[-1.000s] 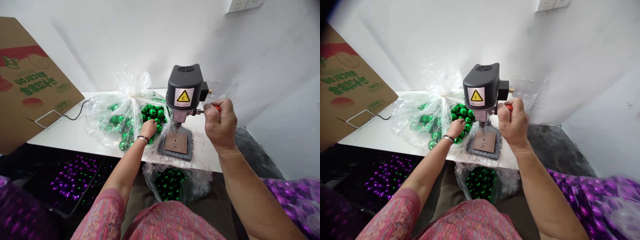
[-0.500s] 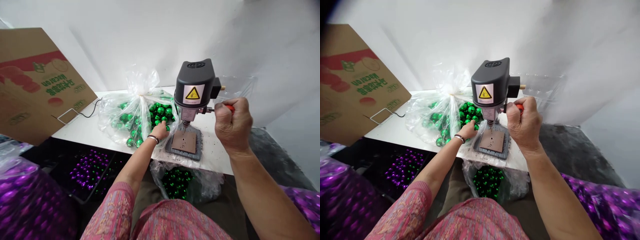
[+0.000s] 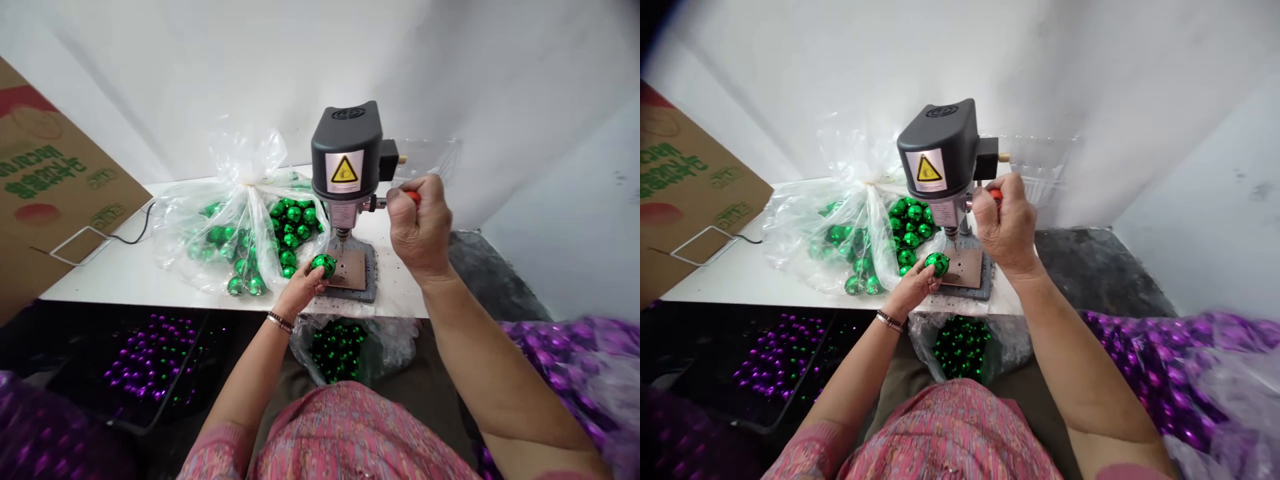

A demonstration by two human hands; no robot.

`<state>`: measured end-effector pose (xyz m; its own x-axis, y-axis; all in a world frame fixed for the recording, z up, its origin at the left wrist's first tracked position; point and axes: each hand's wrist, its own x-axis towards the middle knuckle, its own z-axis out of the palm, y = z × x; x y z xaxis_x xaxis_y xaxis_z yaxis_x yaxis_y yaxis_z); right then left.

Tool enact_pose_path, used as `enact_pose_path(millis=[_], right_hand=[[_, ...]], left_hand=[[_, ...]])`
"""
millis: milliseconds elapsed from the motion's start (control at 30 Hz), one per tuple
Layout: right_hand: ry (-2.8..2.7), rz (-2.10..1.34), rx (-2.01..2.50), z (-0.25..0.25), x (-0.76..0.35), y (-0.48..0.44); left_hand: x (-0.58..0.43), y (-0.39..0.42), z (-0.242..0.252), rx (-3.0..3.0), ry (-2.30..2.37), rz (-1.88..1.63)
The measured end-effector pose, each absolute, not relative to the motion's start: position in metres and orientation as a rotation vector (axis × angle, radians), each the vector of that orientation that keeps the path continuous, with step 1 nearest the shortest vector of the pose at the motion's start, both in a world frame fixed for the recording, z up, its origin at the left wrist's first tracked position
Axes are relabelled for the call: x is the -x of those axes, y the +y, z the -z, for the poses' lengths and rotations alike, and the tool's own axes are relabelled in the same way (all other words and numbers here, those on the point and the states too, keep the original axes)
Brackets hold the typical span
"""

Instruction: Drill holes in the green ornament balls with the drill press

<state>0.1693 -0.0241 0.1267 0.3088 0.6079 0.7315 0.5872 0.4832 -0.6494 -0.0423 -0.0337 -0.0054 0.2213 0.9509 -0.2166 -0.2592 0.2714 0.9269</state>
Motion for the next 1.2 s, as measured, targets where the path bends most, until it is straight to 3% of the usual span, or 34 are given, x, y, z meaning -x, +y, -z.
enact_pose_path(millis=[300, 567, 833, 1200], right_hand=[[-1.403, -0.027, 1.276, -0.148, -0.173, -0.012], [-1.404, -0.151, 1.527, -0.188, -0.177, 0.011], [-1.38, -0.167, 1.48, -0.184, -0.176, 0.011], [-1.475, -0.089, 1.278, -0.152, -0.179, -0.023]], left_hand=[[0.028, 0.001, -0.003, -1.538, 1.489, -0.832], [0.02, 0.011, -0.015, -1.811, 1.555, -0.59], [0.005, 0.021, -0.018, -2.124, 1.597, -0.421], [0.002, 0.02, -0.01, -1.951, 1.557, -0.511]])
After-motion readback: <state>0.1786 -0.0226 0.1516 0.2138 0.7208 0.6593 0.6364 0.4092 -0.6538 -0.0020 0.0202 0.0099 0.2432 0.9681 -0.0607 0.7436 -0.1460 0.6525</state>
